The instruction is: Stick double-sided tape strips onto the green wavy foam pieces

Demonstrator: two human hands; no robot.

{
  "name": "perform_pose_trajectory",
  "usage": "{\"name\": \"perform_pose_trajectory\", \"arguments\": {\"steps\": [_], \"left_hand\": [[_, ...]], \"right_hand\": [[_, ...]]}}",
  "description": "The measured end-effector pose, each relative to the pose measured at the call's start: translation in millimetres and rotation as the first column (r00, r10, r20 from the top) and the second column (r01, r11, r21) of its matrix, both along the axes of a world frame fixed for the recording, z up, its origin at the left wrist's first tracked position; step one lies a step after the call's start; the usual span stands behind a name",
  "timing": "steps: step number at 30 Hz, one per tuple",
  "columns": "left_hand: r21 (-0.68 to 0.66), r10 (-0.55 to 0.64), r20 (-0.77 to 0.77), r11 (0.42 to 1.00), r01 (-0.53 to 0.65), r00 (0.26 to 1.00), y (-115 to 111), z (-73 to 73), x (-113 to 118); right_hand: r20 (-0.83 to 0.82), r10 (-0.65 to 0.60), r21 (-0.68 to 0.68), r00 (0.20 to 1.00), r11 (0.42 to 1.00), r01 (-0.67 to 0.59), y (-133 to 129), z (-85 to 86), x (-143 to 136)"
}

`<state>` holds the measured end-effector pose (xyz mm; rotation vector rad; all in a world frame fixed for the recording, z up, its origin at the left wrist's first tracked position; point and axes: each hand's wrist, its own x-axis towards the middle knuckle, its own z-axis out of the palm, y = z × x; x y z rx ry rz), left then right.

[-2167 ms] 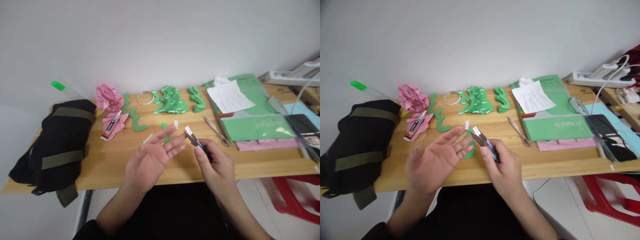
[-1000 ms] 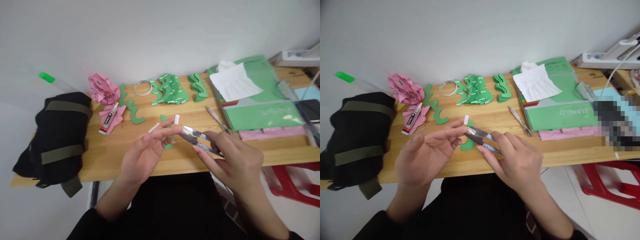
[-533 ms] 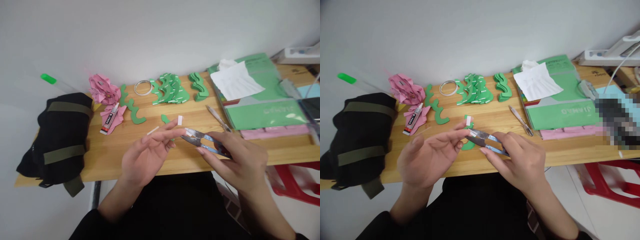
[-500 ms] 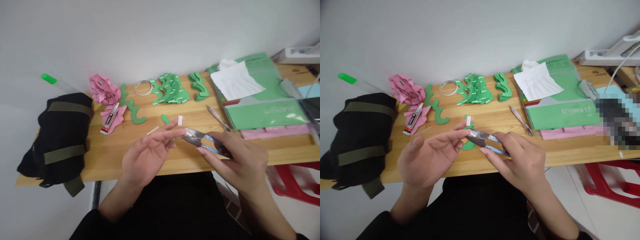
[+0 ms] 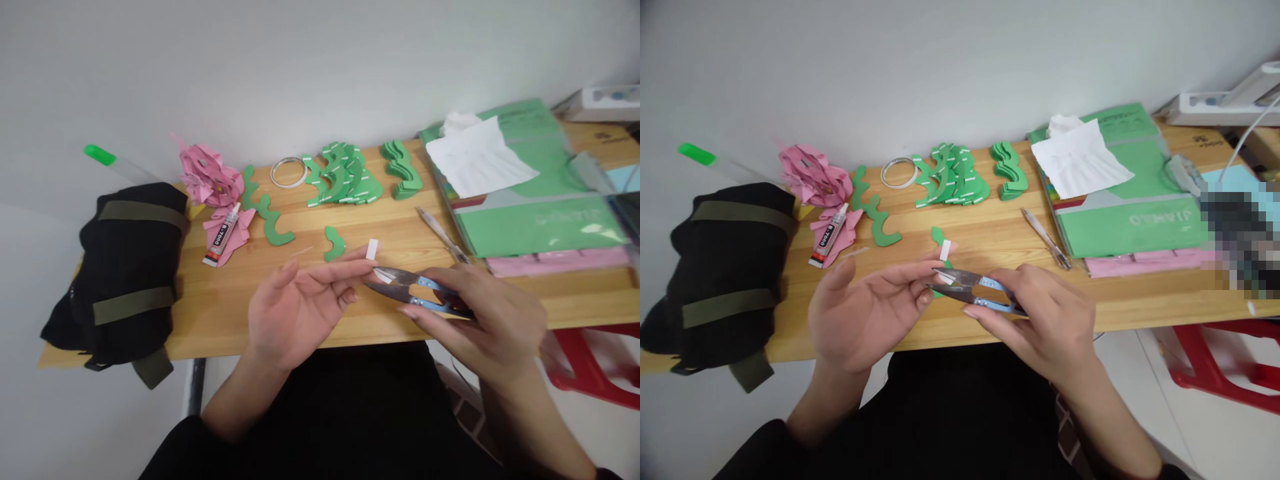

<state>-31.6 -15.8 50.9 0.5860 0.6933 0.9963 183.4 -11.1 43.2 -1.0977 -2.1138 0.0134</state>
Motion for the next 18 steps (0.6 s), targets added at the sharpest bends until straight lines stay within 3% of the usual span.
{"name": "perform_pose_trajectory", "arguments": {"steps": [9,18], "left_hand": [[-0.157,0.019,0.250,0.987,0.021,0.968,2.1,2.8,4.0],[-0.119,0.028,0.161,0.993,-0.009,0.987,4.5,2.2,5.6]], "right_hand": [[-0.201,0.088,-0.075,0.976,0.992,-0.105,1.6,-6.6,-4.4],[-0.329,0.189,-0.227,0.925,0.935,-0.271,0.9,-6.7,-7.8]]}}
